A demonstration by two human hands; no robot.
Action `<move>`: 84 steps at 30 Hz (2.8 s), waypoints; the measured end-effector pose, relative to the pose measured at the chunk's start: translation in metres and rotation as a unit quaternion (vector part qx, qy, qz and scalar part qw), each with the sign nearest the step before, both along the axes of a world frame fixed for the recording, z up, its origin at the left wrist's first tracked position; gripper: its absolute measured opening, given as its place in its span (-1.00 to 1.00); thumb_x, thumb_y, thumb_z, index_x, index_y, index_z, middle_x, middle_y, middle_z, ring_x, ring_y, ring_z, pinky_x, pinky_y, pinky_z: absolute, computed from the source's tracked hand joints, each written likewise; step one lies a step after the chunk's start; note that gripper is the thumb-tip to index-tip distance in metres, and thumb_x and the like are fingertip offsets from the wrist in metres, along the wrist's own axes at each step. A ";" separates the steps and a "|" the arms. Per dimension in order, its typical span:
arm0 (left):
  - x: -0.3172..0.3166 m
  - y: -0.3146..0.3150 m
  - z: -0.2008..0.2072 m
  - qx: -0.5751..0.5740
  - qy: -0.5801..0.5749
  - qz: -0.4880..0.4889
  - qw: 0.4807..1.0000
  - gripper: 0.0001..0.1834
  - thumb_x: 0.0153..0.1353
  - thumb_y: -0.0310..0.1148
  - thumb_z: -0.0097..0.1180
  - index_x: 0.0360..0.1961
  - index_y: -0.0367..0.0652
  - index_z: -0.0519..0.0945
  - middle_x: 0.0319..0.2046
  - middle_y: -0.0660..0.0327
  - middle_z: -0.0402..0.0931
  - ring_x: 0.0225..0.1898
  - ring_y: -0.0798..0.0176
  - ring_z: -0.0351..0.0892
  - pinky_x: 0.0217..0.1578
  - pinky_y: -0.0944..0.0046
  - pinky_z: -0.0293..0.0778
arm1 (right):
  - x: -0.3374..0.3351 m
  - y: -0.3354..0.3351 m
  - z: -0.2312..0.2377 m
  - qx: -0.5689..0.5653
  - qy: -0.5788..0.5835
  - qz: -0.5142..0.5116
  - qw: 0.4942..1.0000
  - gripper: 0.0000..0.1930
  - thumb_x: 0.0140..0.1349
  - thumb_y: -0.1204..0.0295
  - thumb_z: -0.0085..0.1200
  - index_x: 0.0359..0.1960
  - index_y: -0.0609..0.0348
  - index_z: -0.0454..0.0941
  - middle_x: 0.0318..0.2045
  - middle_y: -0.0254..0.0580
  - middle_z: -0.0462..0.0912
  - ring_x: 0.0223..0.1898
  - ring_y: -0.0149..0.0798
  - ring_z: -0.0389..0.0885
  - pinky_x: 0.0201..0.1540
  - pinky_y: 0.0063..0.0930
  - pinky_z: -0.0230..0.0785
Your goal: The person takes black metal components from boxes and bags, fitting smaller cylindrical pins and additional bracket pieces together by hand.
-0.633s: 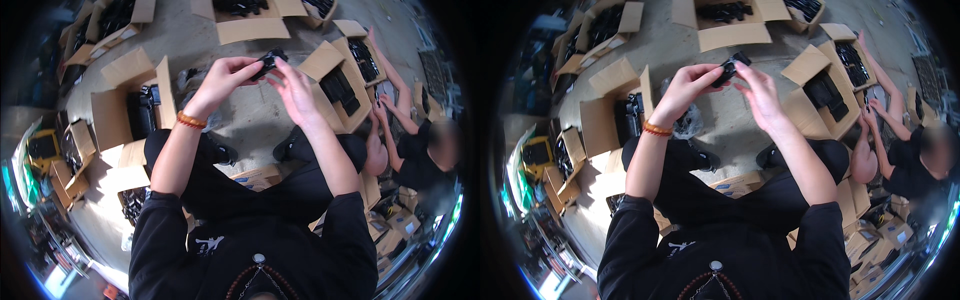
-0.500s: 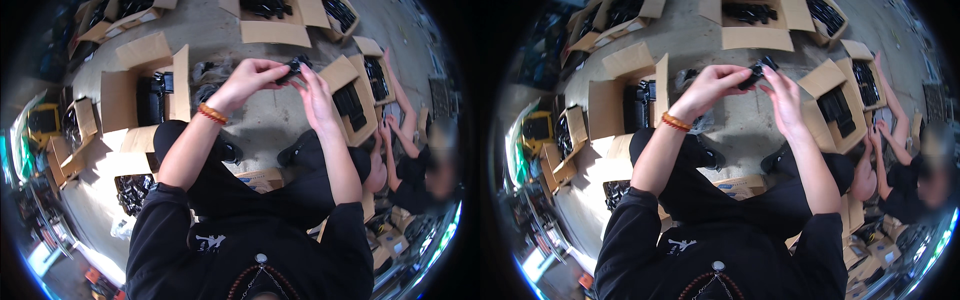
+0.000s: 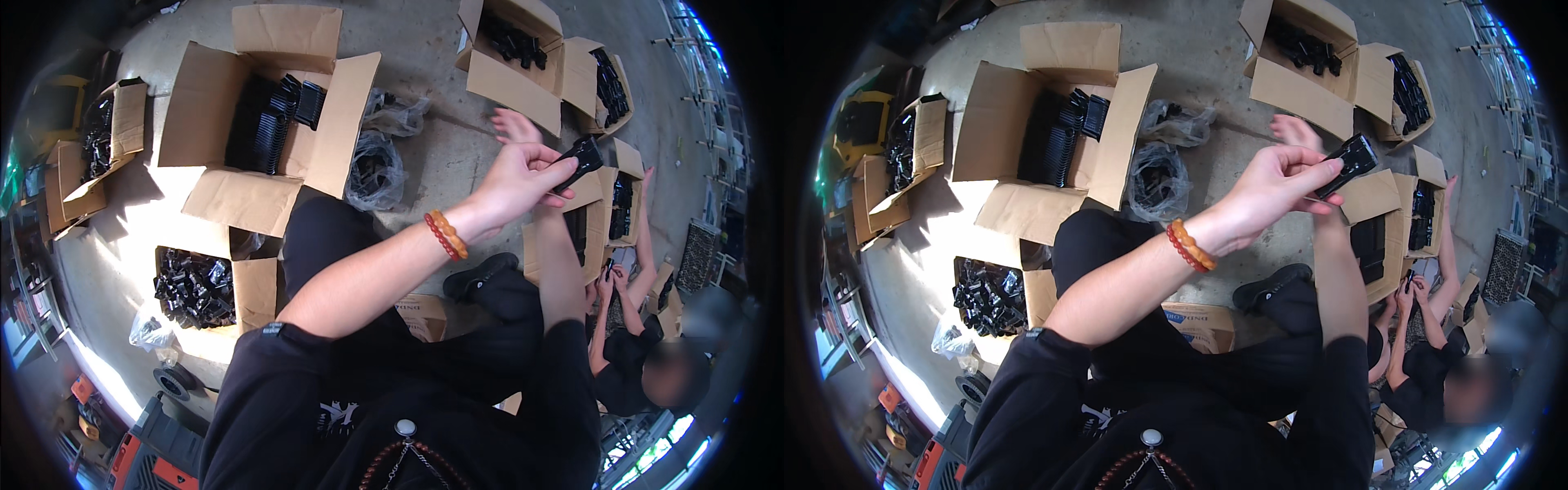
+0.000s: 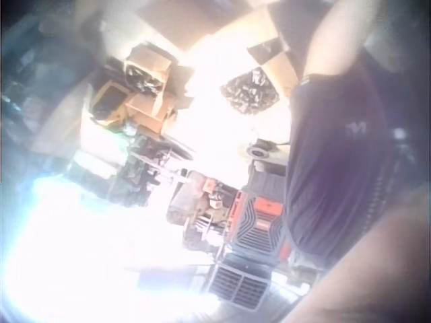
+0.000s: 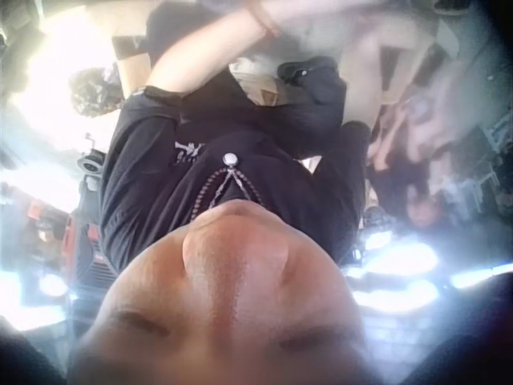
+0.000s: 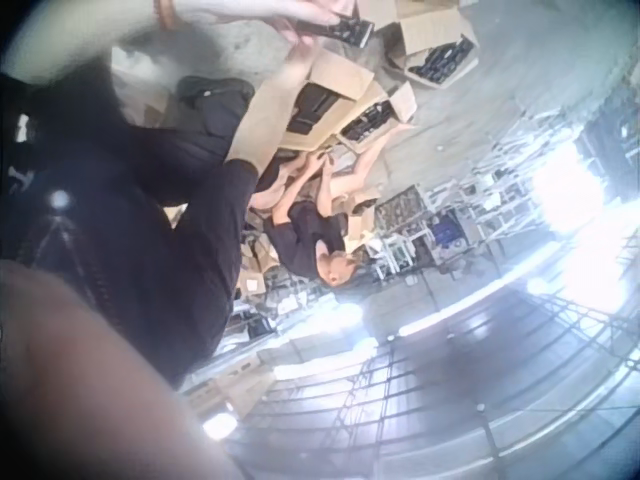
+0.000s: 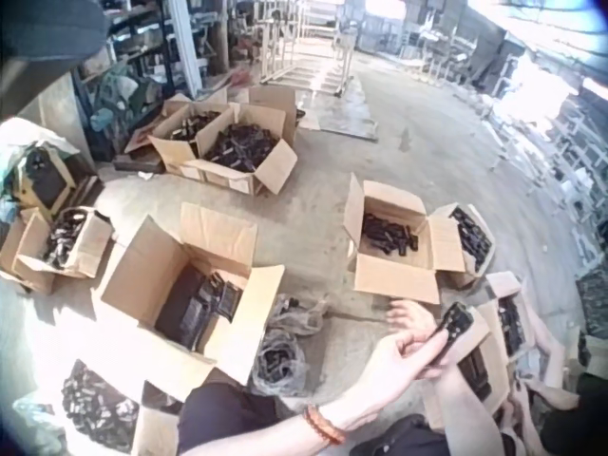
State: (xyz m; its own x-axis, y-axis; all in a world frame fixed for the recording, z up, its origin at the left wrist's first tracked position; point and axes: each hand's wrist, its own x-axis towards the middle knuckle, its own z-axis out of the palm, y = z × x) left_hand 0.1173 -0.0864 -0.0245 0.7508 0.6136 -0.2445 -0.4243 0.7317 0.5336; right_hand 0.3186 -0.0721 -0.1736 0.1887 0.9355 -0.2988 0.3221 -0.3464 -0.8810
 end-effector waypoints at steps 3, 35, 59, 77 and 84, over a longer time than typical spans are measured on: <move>0.002 0.013 -0.010 -0.031 -0.008 0.058 0.998 -0.66 0.33 -0.28 0.17 -0.09 -0.40 0.51 -0.24 0.15 0.61 -0.30 0.36 0.69 -0.37 0.48 0.61 | -0.077 0.057 -0.081 0.059 -0.261 0.165 0.949 -0.62 0.30 0.30 0.03 0.11 0.18 0.51 0.09 -0.04 0.57 0.20 -0.05 0.45 0.21 -0.19 0.33; -0.005 0.046 -0.018 -0.057 0.007 0.081 0.995 -0.70 0.31 -0.37 0.20 -0.06 -0.37 0.51 -0.20 0.16 0.57 -0.31 0.45 0.64 -0.37 0.50 0.56 | -0.206 0.114 -0.231 -0.071 -0.337 0.270 0.899 -0.75 0.16 0.33 0.14 -0.13 0.08 0.65 -0.02 -0.14 0.61 0.00 -0.03 0.62 0.00 -0.15 0.52; 0.006 0.018 0.020 0.052 0.053 0.036 0.997 -0.70 0.38 -0.29 0.10 -0.06 -0.35 0.56 -0.20 0.14 0.63 -0.23 0.35 0.69 -0.26 0.45 0.63 | 0.036 -0.065 0.092 0.069 -0.062 -0.120 0.988 -0.79 0.08 0.55 0.34 -0.23 0.28 0.64 -0.39 -0.29 0.69 -0.29 -0.50 0.63 -0.20 -0.60 0.51; 0.046 -0.046 0.013 0.211 0.163 -0.169 0.949 -0.60 0.44 -0.10 -0.02 -0.03 -0.26 0.56 -0.19 0.20 0.64 -0.20 0.40 0.66 -0.20 0.45 0.58 | 0.019 -0.163 0.190 0.377 -0.294 -0.036 0.877 -0.73 -0.23 0.44 0.49 -0.43 0.14 0.68 -0.38 -0.35 0.54 -0.24 -0.30 0.46 -0.21 -0.45 0.37; 0.048 -0.049 0.012 0.223 0.149 -0.183 0.946 -0.61 0.45 -0.12 -0.03 -0.04 -0.27 0.56 -0.20 0.19 0.64 -0.19 0.38 0.66 -0.20 0.44 0.59 | 0.020 -0.168 0.189 0.363 -0.277 -0.028 0.889 -0.70 -0.23 0.38 0.49 -0.42 0.13 0.69 -0.34 -0.35 0.50 -0.20 -0.31 0.43 -0.17 -0.45 0.36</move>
